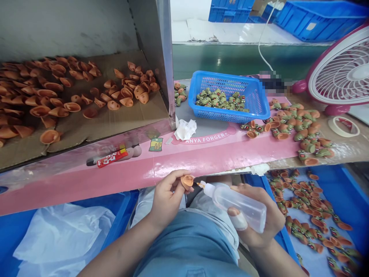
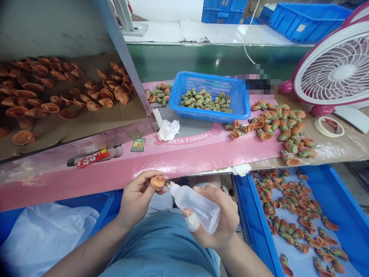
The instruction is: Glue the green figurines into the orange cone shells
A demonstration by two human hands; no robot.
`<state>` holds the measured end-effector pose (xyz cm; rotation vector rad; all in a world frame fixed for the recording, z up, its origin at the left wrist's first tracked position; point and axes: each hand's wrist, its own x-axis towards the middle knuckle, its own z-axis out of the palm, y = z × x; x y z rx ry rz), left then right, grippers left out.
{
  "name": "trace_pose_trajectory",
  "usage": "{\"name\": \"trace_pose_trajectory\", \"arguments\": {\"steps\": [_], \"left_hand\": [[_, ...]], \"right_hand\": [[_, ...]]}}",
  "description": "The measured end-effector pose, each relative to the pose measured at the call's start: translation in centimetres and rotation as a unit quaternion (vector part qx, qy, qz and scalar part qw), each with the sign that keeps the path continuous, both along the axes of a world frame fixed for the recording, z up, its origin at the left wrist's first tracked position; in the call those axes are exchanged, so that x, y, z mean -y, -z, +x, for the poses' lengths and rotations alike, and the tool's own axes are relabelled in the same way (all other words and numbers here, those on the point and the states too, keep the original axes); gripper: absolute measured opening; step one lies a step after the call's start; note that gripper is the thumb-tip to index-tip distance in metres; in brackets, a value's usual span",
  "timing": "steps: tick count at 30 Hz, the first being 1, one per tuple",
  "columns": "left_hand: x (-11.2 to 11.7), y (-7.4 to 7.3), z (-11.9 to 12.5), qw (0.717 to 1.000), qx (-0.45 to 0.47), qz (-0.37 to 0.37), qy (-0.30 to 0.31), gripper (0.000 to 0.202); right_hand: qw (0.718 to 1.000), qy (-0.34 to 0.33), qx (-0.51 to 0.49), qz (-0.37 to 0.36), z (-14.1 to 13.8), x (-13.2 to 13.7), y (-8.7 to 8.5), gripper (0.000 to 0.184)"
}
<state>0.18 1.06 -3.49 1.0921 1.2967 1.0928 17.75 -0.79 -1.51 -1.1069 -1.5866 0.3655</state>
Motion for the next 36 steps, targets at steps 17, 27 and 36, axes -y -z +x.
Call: {"name": "trace_pose_trajectory", "arguments": {"steps": [17, 27, 36], "left_hand": [[0.06, -0.19, 0.14, 0.999, 0.013, -0.030, 0.013, 0.012], [0.14, -0.10, 0.44, 1.000, 0.015, -0.017, 0.018, 0.015], [0.13, -0.01, 0.20, 0.999, 0.024, -0.024, 0.013, 0.012]], "right_hand": [[1.000, 0.021, -0.010, 0.007, -0.15, 0.15, 0.29, 0.033], [1.000, 0.001, -0.011, 0.007, -0.29, 0.16, 0.39, 0.034], [1.000, -0.007, -0.020, 0.012, -0.17, 0.39, 0.50, 0.034]]}}
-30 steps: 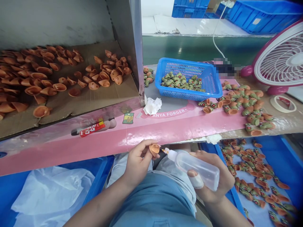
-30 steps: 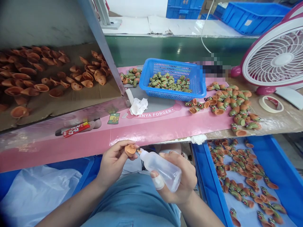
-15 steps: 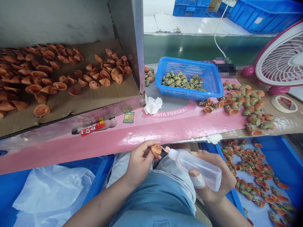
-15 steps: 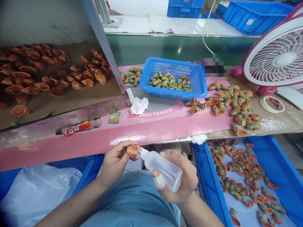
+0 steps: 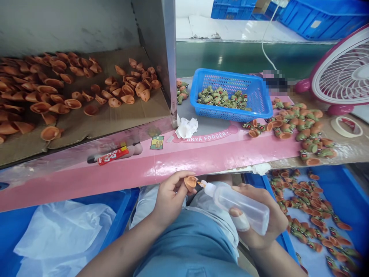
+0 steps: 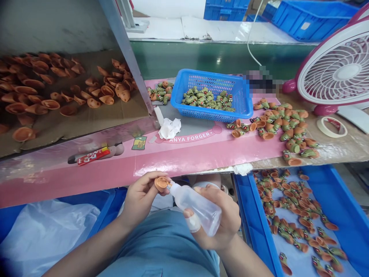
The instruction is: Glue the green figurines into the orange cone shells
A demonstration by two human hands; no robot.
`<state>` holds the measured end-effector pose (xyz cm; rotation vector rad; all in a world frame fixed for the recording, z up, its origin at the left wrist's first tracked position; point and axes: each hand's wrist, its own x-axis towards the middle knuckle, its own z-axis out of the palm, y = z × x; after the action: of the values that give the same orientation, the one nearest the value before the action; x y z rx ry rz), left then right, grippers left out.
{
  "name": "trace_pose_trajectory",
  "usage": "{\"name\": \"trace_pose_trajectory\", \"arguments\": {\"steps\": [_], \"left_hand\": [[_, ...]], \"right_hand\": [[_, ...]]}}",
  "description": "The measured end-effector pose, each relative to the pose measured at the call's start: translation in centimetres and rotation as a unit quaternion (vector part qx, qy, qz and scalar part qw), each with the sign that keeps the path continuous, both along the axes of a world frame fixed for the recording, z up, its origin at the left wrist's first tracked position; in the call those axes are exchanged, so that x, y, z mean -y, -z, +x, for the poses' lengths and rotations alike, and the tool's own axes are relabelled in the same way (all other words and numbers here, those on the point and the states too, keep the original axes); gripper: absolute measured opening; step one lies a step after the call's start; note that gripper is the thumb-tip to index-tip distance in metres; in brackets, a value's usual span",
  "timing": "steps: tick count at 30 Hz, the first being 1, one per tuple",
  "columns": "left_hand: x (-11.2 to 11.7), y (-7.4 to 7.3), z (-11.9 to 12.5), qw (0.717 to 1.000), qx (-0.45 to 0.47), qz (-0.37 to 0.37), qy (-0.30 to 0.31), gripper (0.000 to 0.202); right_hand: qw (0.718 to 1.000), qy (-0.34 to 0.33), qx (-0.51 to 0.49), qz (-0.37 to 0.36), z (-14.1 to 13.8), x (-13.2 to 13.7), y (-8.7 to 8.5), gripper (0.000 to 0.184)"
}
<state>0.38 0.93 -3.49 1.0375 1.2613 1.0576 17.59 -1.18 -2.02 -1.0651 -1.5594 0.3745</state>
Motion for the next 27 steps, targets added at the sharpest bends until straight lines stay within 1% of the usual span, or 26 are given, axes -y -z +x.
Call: {"name": "trace_pose_trajectory", "arguments": {"steps": [8, 11, 14, 23, 27], "left_hand": [[0.0, -0.1, 0.0, 0.999, 0.002, 0.040, 0.010, 0.013], [0.1, 0.1, -0.1, 0.998, -0.008, 0.053, 0.015, 0.014], [0.2, 0.3, -0.3, 0.998, -0.021, 0.057, 0.017, 0.014], [0.0, 0.3, -0.5, 0.995, -0.042, 0.086, 0.012, 0.015], [0.1, 0.7, -0.5, 0.995, -0.040, 0.087, 0.020, 0.016]], "right_hand": [[1.000, -0.014, 0.020, 0.012, -0.4, -0.1, -0.5, 0.033], [0.999, -0.029, 0.017, 0.001, -0.6, -0.1, -0.8, 0.031], [0.999, -0.029, 0.016, -0.004, -0.7, -0.1, -0.9, 0.031], [0.999, -0.037, 0.038, -0.005, -0.2, -0.1, -1.0, 0.029], [0.999, -0.026, 0.030, -0.006, 0.0, 0.0, -0.7, 0.032]]}}
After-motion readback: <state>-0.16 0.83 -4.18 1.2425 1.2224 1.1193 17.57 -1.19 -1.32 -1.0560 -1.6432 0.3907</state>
